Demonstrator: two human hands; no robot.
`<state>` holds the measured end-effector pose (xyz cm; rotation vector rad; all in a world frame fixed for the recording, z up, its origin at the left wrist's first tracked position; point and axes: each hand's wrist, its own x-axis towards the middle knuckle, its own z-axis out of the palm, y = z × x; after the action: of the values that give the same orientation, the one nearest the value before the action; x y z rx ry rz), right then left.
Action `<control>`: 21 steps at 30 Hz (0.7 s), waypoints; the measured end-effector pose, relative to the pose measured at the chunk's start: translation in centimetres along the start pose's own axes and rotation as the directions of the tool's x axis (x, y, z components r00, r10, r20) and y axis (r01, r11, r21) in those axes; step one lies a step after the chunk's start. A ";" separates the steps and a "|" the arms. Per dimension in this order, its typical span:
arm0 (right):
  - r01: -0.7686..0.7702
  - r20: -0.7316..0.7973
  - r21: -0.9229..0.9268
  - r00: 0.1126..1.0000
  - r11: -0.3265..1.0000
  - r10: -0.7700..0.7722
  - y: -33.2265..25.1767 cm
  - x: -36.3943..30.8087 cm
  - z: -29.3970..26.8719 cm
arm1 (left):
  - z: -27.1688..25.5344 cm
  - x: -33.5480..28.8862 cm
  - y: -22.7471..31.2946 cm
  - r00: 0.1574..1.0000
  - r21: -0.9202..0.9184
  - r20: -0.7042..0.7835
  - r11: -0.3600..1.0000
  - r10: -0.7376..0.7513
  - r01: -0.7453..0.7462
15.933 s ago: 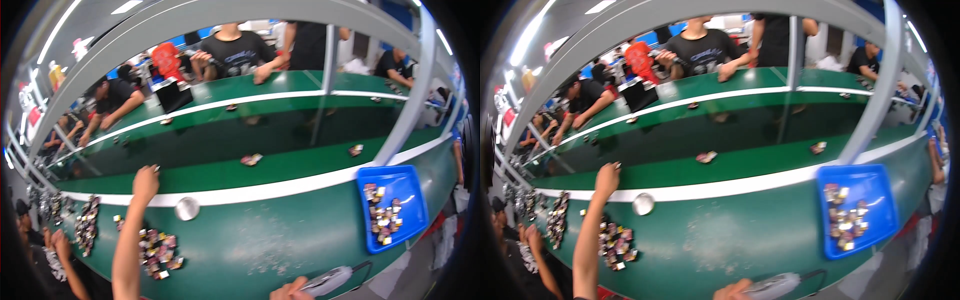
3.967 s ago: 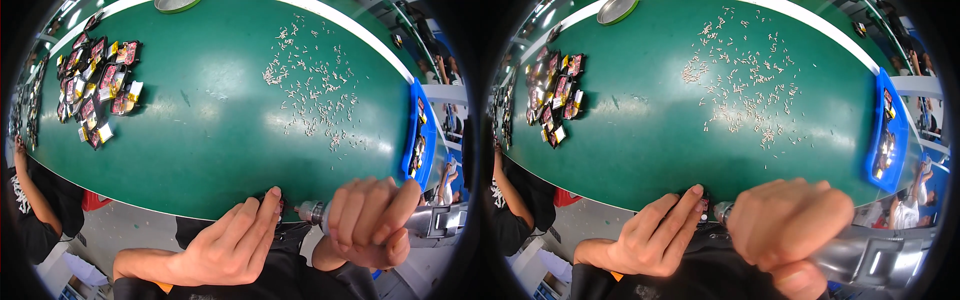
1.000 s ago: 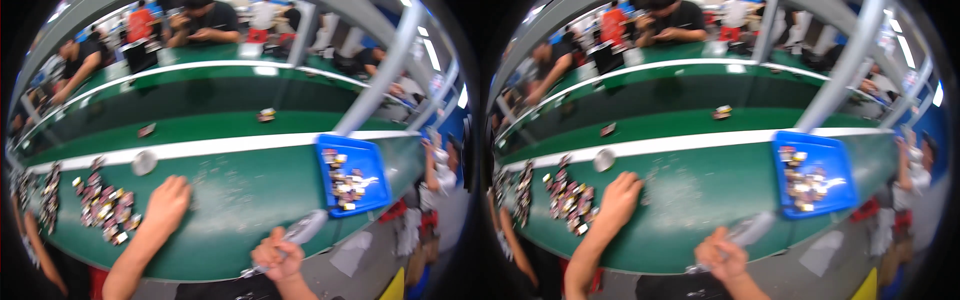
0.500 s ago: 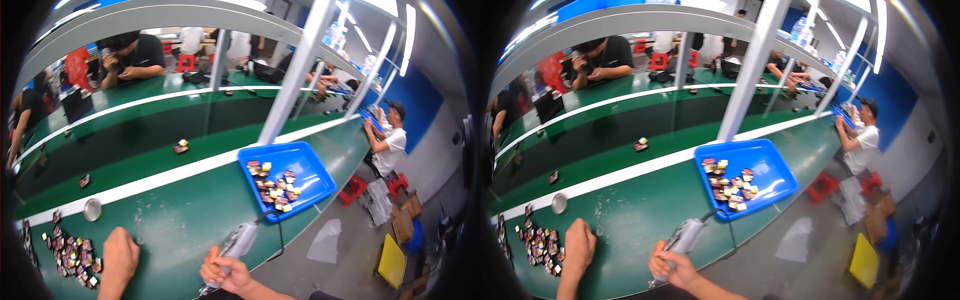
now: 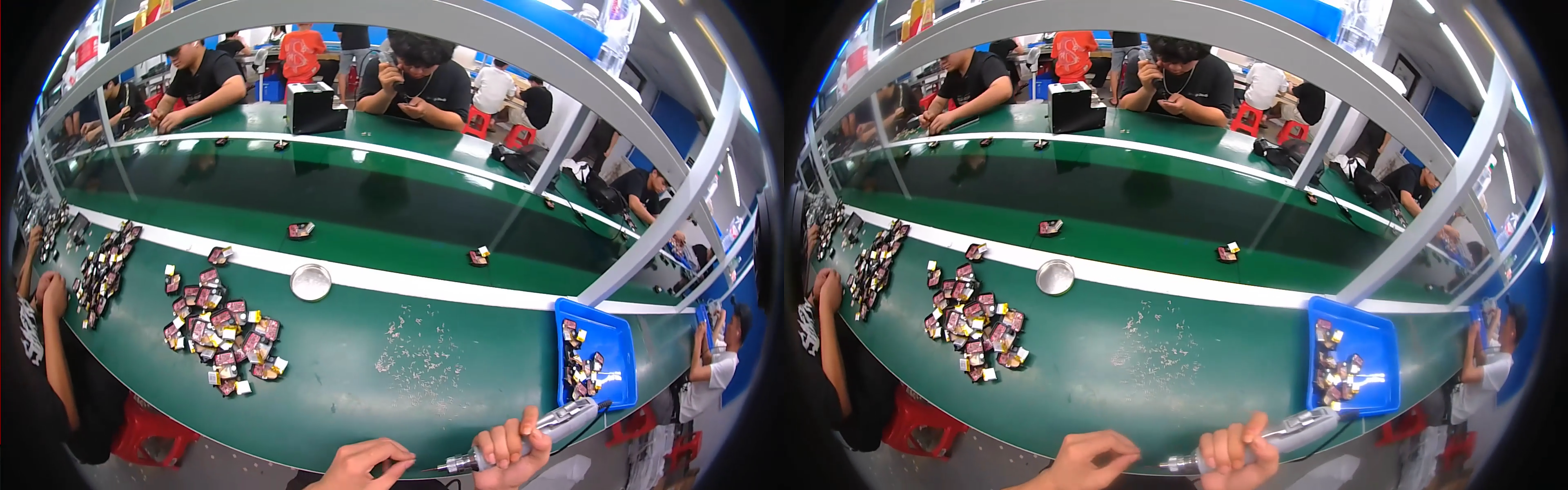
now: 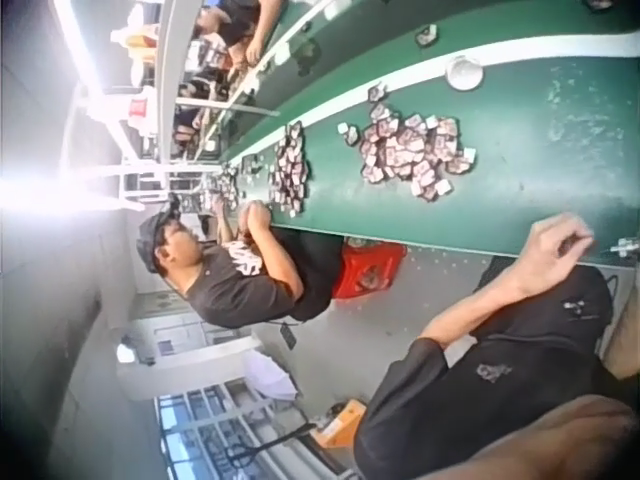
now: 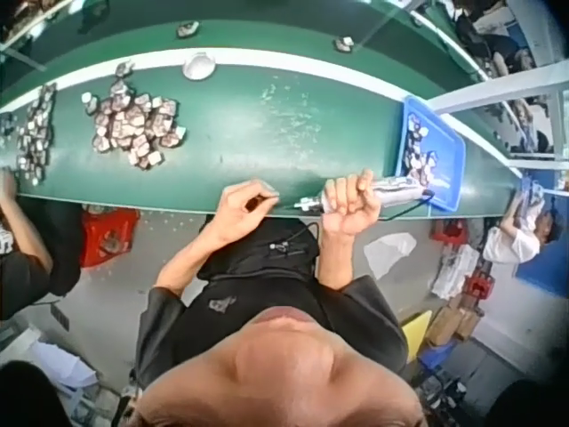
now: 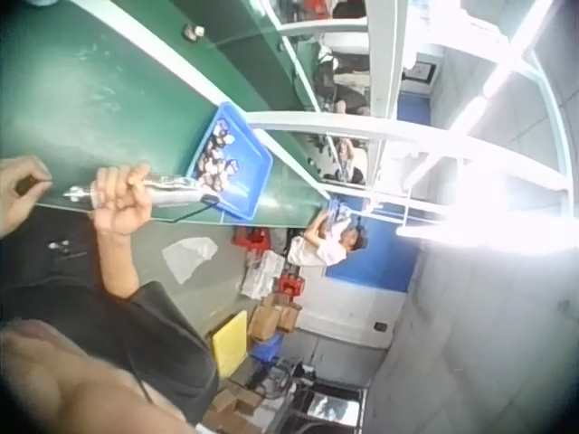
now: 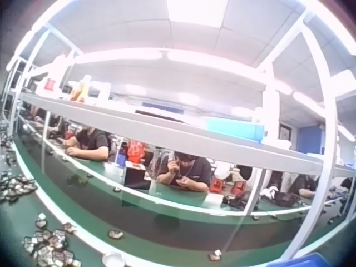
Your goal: Assembling small electronic components using an electric screwdriver.
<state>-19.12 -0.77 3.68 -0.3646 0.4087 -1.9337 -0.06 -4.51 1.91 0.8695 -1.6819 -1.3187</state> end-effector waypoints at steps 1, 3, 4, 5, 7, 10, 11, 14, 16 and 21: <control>0.021 0.023 0.008 1.000 1.000 -0.021 0.0 0.1 0.3 | 0.1 -0.2 -0.1 0.999 -0.056 0.010 0.997 -0.046 0.046; 0.041 0.025 -0.004 0.999 0.999 -0.041 0.0 0.1 0.6 | 0.4 -0.3 0.0 0.998 -0.132 0.003 0.989 -0.066 0.066; 0.072 0.026 -0.014 0.997 0.997 -0.071 0.1 0.1 0.7 | 0.6 -0.4 0.1 0.997 -0.206 0.007 0.975 -0.083 0.082; 0.082 0.023 -0.015 0.996 0.997 -0.081 0.2 0.1 0.9 | 0.7 -0.4 0.1 0.993 -0.249 0.024 0.962 -0.113 0.116; 0.075 0.007 -0.025 0.997 0.997 -0.075 0.6 0.3 0.8 | 1.0 -0.5 -0.1 0.991 -0.282 0.033 0.950 -0.132 0.136; 0.059 -0.006 -0.036 0.998 0.998 -0.059 1.1 0.5 0.9 | 1.4 -0.7 -0.8 0.986 -0.345 0.047 0.924 -0.160 0.166; 0.059 0.011 -0.026 0.998 0.998 -0.058 1.1 0.6 0.8 | 1.6 -0.9 -1.1 0.982 -0.363 0.054 0.912 -0.183 0.190; 0.071 0.008 0.018 0.997 0.997 -0.071 1.1 0.5 0.4 | 1.8 -1.4 -1.5 0.972 -0.358 0.063 0.904 -0.226 0.233; 0.091 -0.020 0.046 0.996 0.995 -0.090 1.2 0.5 0.0 | 2.0 -1.4 -1.9 0.966 -0.340 0.074 0.905 -0.247 0.257; 0.143 -0.003 -0.022 0.990 0.989 -0.144 0.9 0.2 -0.2 | 2.7 -1.3 -1.4 0.997 -0.083 -0.070 0.996 -0.029 0.023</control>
<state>-18.56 -1.27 3.11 -0.4135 0.4157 -2.0718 -1.93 -2.54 -0.01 0.8826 -1.5560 -1.3488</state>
